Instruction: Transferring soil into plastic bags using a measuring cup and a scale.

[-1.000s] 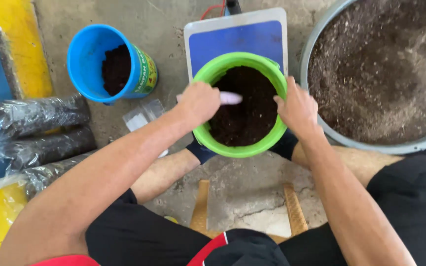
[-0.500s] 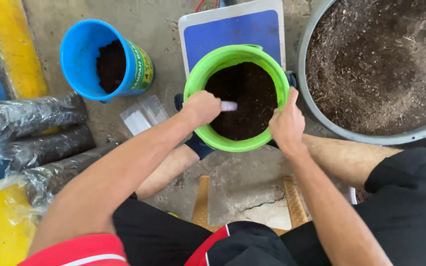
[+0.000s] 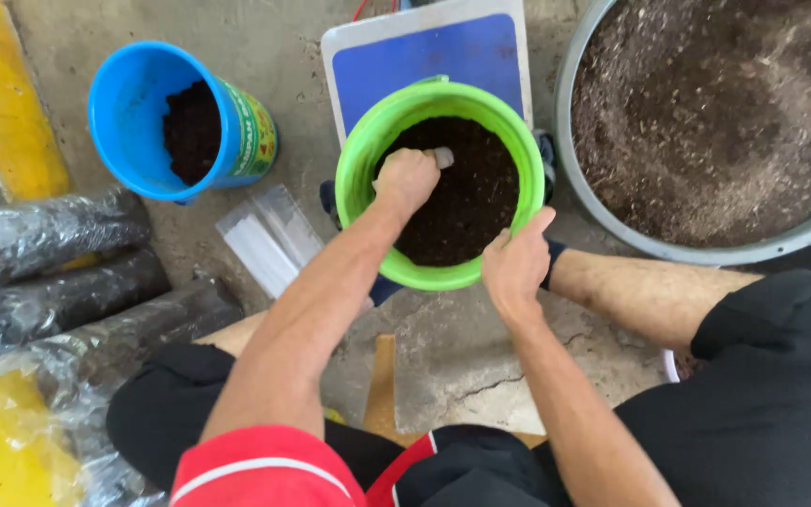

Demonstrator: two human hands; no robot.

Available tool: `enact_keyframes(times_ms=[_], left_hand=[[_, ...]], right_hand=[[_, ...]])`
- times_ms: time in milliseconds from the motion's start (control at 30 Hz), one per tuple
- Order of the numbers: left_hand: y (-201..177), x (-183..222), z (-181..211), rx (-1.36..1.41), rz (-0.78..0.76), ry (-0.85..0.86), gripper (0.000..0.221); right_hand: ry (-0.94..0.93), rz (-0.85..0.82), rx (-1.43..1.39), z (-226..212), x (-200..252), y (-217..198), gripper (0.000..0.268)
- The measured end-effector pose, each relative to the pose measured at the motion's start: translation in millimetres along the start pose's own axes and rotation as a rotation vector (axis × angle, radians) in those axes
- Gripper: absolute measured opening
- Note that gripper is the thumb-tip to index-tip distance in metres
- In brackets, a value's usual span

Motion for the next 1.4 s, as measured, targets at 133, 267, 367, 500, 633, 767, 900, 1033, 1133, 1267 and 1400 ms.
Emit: enact_keyframes(times_ms=[133, 267, 367, 500, 633, 767, 900, 1033, 1133, 1267, 1400], left_hand=[[-50, 66, -12, 0.039, -0.068, 0.124, 0.018], [-110, 115, -11, 0.038, -0.221, 0.324, 0.022], [-133, 106, -29, 0.042, -0.133, 0.242, 0.023], [-108, 35, -24, 0.043, -0.066, -0.055, 0.034], [-41, -5, 6, 0.003, -0.034, -0.122, 0.031], [-45, 59, -4, -0.024, -0.056, 0.144, 0.023], [-89, 122, -7, -0.07, -0.245, 0.368, 0.014], [-146, 128, -13, -0.094, -0.112, 0.321, 0.013], [-130, 72, -21, -0.074, 0.014, -0.021, 0.012], [-31, -6, -15, -0.028, -0.099, -0.206, 0.014], [-7, 17, -16, 0.017, -0.013, 0.157, 0.014]], right_hand=[[-0.251, -0.017, 0.042, 3, -36, -25, 0.054], [-0.423, -0.2, 0.252, -40, -72, -57, 0.056], [-0.476, -0.181, 0.197, -70, -55, -75, 0.061], [-0.405, 0.229, -0.143, -37, -3, -62, 0.065], [-0.116, 0.058, -0.159, -12, 0, -16, 0.068], [-0.228, 0.006, 0.043, 2, -24, -12, 0.057], [-0.447, -0.184, 0.232, -28, -83, -46, 0.06], [-0.487, -0.209, 0.265, -61, -64, -61, 0.057], [-0.383, -0.023, 0.086, -59, -20, -65, 0.069], [-0.124, 0.081, -0.153, -32, 25, -33, 0.08], [-0.19, 0.085, -0.1, -19, 3, -21, 0.079]])
Point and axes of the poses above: each hand's wrist, its own x-axis away from the middle knuckle, its own y-axis out of the palm, z = x × y, the point moved 5 cm from there along -x, towards the middle knuckle, and after that the axes turned 6 degrees about -z, right-handed, at the moved point
